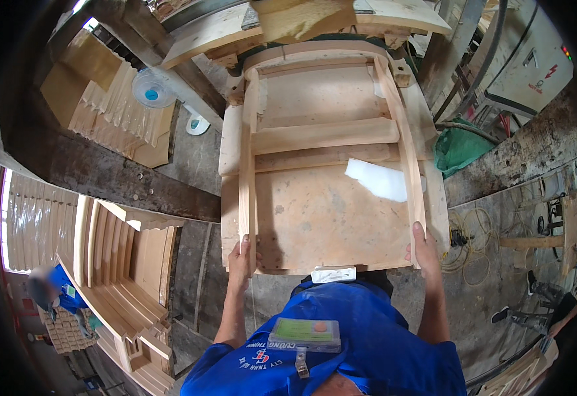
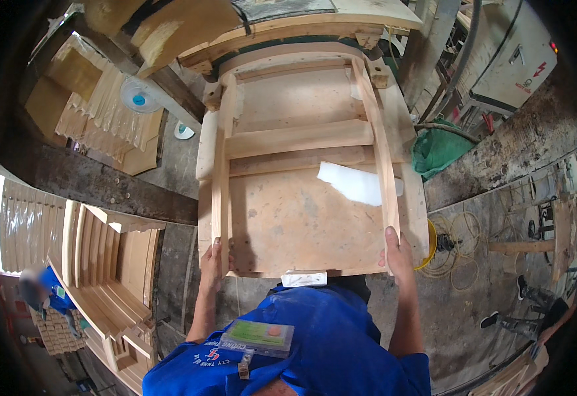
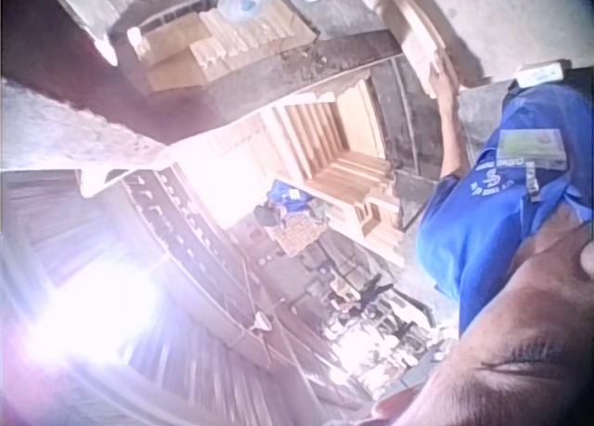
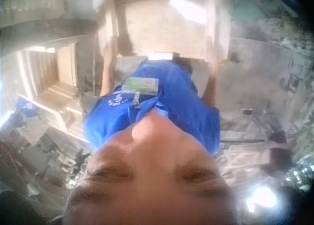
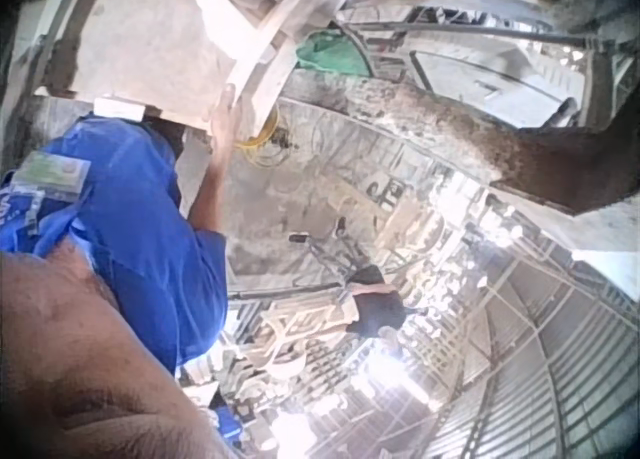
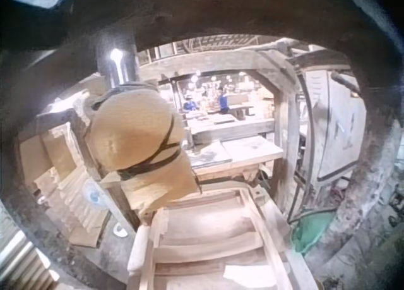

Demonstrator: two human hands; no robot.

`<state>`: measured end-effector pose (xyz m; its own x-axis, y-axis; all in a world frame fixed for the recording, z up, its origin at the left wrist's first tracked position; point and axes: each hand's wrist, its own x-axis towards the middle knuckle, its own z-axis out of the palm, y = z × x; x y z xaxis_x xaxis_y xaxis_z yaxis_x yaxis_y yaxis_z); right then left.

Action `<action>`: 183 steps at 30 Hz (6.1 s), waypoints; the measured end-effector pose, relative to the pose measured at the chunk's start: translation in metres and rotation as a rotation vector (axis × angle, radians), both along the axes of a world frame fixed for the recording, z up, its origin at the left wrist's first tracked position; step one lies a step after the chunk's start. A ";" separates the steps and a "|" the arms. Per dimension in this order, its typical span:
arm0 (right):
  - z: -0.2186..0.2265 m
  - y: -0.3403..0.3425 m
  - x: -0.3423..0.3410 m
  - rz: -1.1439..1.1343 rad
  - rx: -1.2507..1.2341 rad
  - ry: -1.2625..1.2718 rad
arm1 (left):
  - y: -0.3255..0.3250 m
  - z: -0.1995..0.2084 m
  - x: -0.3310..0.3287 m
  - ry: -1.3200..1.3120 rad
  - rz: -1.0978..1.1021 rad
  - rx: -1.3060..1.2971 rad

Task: The person repeatedly picks up wooden chair frames and curved backrest pieces, places the backrest onto the frame, and moves the assembled unit to a nearby stack. The worker handles each chair one at a time in a repetitive loop.

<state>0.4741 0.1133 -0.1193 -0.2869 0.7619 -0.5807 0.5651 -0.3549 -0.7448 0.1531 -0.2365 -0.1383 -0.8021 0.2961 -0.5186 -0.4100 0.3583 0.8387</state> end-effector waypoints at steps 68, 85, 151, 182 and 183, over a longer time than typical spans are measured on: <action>-0.011 -0.002 0.001 0.014 -0.018 0.018 | -0.006 -0.027 -0.002 -0.030 -0.018 0.004; -0.056 0.014 0.034 -0.108 -0.551 0.761 | 0.007 0.016 -0.010 -0.311 -0.111 0.158; -0.030 -0.006 0.031 -0.171 -0.521 0.612 | -0.005 0.018 -0.026 -0.472 -0.055 0.096; 0.035 -0.099 0.082 -0.153 -0.589 0.549 | -0.052 0.078 -0.022 0.755 -0.117 -0.494; 0.037 -0.102 0.082 -0.156 -0.574 0.536 | -0.024 0.083 -0.021 0.901 -0.090 -0.397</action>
